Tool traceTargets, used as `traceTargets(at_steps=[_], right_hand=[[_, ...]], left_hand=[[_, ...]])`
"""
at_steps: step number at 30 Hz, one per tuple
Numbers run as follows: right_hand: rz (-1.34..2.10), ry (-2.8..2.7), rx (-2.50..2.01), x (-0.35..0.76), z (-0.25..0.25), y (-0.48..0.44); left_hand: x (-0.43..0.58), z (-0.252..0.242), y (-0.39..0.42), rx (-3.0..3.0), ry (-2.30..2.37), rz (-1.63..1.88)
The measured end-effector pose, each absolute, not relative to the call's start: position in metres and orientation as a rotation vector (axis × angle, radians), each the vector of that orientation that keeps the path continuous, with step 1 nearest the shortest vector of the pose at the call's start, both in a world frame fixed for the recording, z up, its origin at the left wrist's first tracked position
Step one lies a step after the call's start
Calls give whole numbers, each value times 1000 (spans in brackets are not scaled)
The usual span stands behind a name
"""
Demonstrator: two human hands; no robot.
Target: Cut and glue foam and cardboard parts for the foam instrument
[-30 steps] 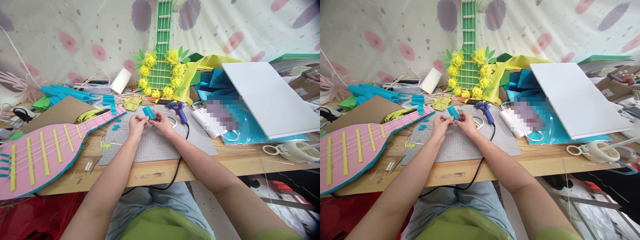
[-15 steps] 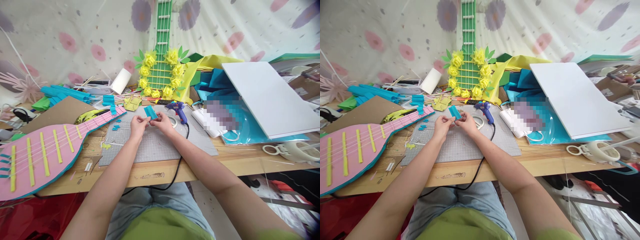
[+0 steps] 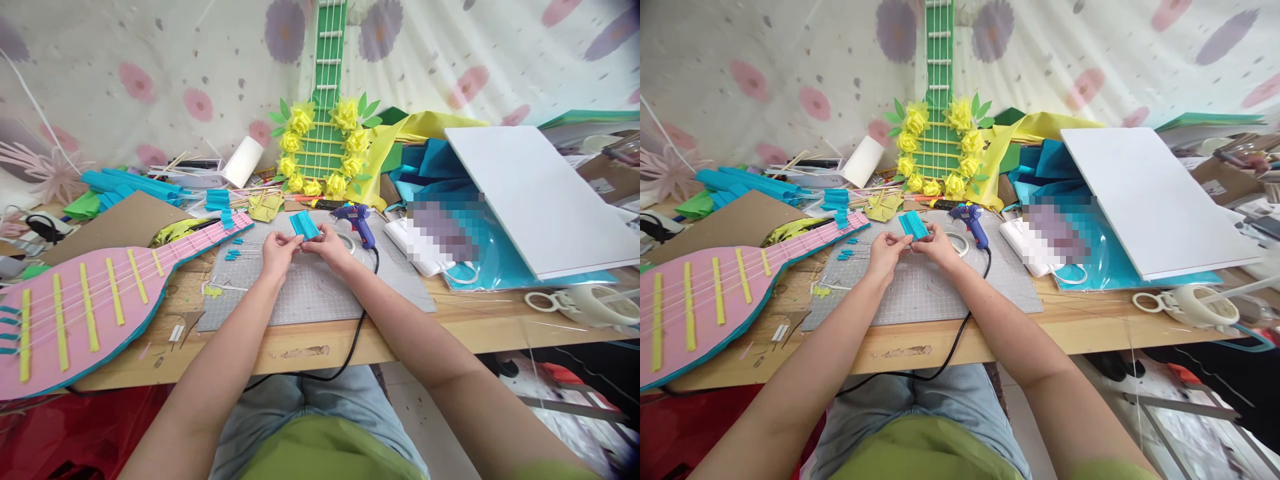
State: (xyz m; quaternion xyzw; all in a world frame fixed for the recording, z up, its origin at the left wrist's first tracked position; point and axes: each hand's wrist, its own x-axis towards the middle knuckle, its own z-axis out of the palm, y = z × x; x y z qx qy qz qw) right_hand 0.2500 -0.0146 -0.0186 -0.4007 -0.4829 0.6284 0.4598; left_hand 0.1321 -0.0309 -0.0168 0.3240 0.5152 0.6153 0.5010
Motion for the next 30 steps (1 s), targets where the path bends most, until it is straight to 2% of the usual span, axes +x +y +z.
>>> traceTargets(at_steps=[30], right_hand=[[1737,-1077,-931,255,-9,-16]], left_hand=[[127,-12,-29,740,1137,1371]])
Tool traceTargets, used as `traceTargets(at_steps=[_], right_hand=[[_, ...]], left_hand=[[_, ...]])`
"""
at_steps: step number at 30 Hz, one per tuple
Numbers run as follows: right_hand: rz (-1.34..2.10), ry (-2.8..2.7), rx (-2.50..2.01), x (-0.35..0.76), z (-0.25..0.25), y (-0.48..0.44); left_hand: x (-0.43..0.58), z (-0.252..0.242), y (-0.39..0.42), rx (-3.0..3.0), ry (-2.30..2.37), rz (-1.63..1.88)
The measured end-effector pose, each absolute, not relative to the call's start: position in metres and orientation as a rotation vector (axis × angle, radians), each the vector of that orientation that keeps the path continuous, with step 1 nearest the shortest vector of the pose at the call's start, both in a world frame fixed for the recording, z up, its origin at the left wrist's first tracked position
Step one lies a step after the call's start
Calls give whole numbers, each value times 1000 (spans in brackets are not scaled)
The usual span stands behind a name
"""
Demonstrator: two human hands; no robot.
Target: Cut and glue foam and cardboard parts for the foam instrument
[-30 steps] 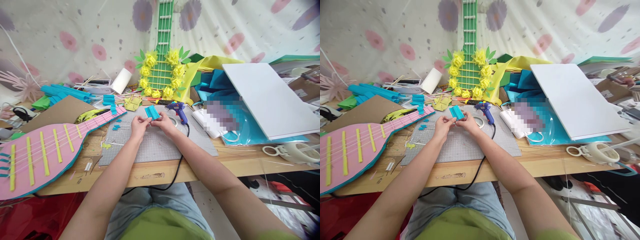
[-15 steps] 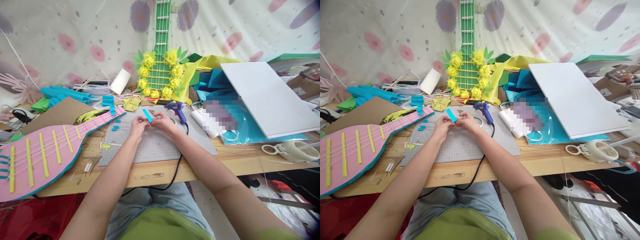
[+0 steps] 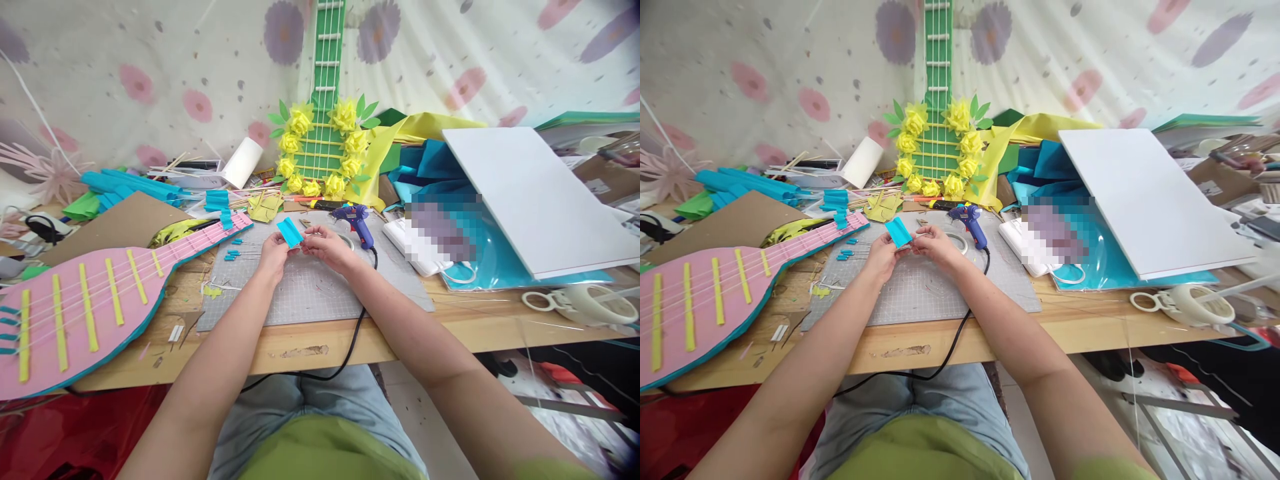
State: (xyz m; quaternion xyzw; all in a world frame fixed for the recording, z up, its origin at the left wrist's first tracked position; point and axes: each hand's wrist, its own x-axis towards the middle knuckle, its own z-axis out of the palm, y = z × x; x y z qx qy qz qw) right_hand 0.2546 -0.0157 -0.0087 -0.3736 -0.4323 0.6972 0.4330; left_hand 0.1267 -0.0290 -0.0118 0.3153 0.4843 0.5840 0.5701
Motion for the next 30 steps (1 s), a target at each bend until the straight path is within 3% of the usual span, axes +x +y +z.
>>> traceTargets(at_steps=[14,24,30], right_hand=[[1654,-1187,-1003,255,-12,-12],[971,-1731,-1053,247,-22,-21],[1190,-1499,-1017,249,-22,-14]], left_hand=[[129,-14,-29,816,1219,1391],[121,-23,-26,1046,1378,1491],[119,-25,-24,1149,1405,1484]])
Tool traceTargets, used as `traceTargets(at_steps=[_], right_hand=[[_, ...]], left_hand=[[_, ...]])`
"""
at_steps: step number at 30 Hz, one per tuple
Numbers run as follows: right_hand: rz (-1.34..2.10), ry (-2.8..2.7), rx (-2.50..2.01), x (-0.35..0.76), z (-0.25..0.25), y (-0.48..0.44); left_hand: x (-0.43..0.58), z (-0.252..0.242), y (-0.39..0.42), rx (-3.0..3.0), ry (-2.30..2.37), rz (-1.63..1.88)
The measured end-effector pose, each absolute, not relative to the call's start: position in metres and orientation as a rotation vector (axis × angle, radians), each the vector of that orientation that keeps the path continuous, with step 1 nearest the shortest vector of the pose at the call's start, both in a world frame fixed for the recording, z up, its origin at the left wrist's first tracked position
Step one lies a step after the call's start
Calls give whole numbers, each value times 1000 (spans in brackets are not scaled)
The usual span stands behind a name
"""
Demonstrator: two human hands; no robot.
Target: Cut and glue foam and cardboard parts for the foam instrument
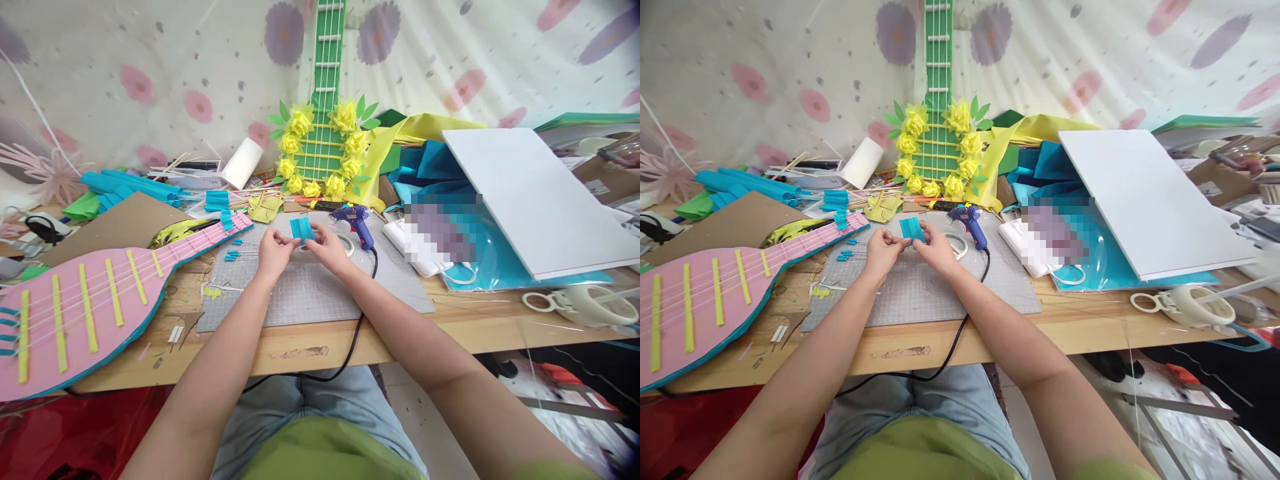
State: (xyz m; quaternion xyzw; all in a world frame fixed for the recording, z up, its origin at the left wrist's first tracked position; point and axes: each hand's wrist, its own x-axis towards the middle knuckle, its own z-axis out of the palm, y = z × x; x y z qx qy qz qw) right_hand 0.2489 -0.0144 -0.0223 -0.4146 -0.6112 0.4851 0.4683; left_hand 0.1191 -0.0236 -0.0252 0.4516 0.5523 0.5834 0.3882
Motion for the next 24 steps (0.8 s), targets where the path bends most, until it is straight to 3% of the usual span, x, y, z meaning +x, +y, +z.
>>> traceTargets(at_steps=[7,13,16,20,24], right_hand=[[1332,-1224,-956,249,-21,-10],[1288,-1304,-1026,248,-20,-11],[1045,-1553,-1234,257,-13,-11],[388,-2041,-1587,281,0,-12],[220,-2349,-1836,293,4,-13]], left_hand=[[123,-12,-28,968,1314,1424],[120,-9,-28,830,1231,1279],[113,-11,-26,751,1227,1285],[97,-12,-19,733,1290,1387],[84,-10,-16,840,1354,1456]])
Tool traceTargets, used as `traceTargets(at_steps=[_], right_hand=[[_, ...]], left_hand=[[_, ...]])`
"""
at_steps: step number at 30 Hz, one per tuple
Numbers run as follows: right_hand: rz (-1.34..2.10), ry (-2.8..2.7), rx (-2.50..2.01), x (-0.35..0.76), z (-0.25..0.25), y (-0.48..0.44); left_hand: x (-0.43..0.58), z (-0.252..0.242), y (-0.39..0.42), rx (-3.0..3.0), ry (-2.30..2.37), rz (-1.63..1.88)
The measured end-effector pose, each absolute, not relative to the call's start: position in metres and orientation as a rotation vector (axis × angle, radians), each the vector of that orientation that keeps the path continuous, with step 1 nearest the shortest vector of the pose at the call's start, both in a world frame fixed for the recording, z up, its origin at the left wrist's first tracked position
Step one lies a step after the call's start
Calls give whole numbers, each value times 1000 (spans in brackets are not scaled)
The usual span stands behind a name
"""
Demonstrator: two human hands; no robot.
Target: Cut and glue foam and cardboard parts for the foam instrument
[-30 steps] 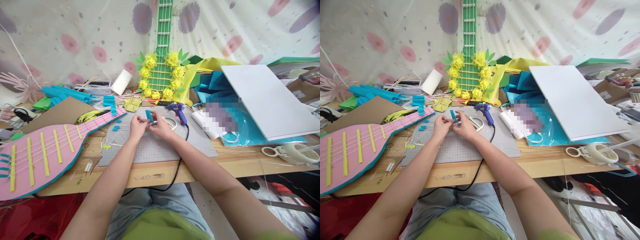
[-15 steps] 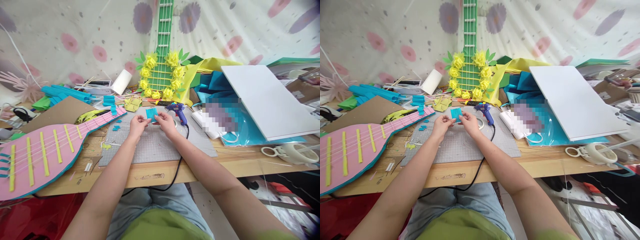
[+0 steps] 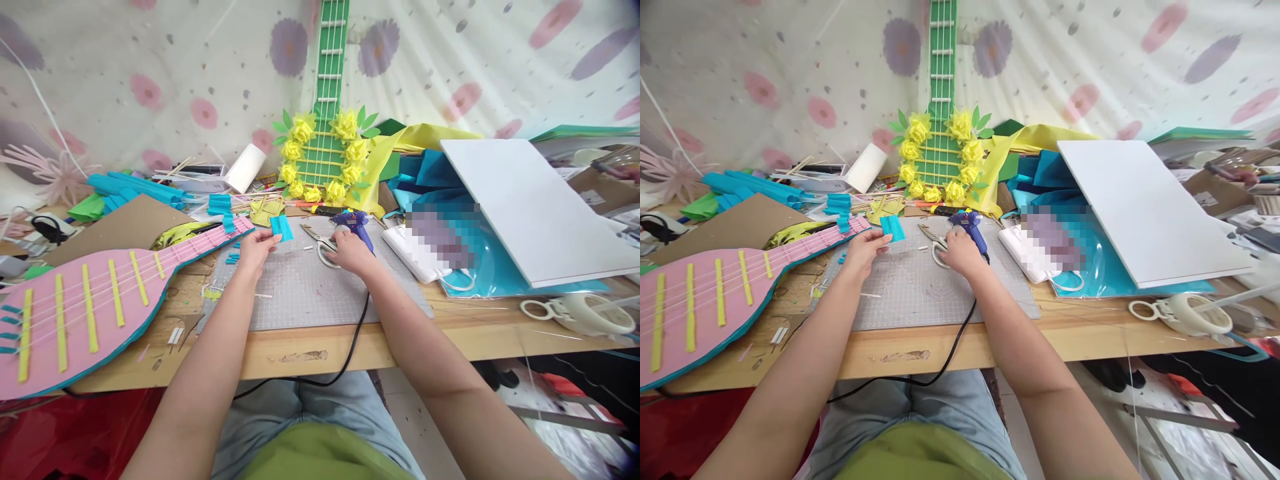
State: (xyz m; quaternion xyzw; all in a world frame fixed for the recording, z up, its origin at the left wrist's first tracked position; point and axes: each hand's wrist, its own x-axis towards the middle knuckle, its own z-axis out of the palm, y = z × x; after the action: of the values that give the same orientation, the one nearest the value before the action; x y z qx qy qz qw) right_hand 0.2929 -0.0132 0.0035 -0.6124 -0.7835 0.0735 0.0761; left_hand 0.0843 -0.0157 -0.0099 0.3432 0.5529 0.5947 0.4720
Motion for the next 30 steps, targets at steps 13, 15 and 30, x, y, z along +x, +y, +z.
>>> traceTargets(at_steps=[13,15,30], right_hand=[[725,-1996,-1613,312,5,0],[750,-1947,-1522,312,3,1],[528,-2402,-1438,295,6,-12]], left_hand=[[66,6,-20,908,1352,1457],[61,6,-20,923,1344,1432],[52,6,-23,1142,1305,1372]])
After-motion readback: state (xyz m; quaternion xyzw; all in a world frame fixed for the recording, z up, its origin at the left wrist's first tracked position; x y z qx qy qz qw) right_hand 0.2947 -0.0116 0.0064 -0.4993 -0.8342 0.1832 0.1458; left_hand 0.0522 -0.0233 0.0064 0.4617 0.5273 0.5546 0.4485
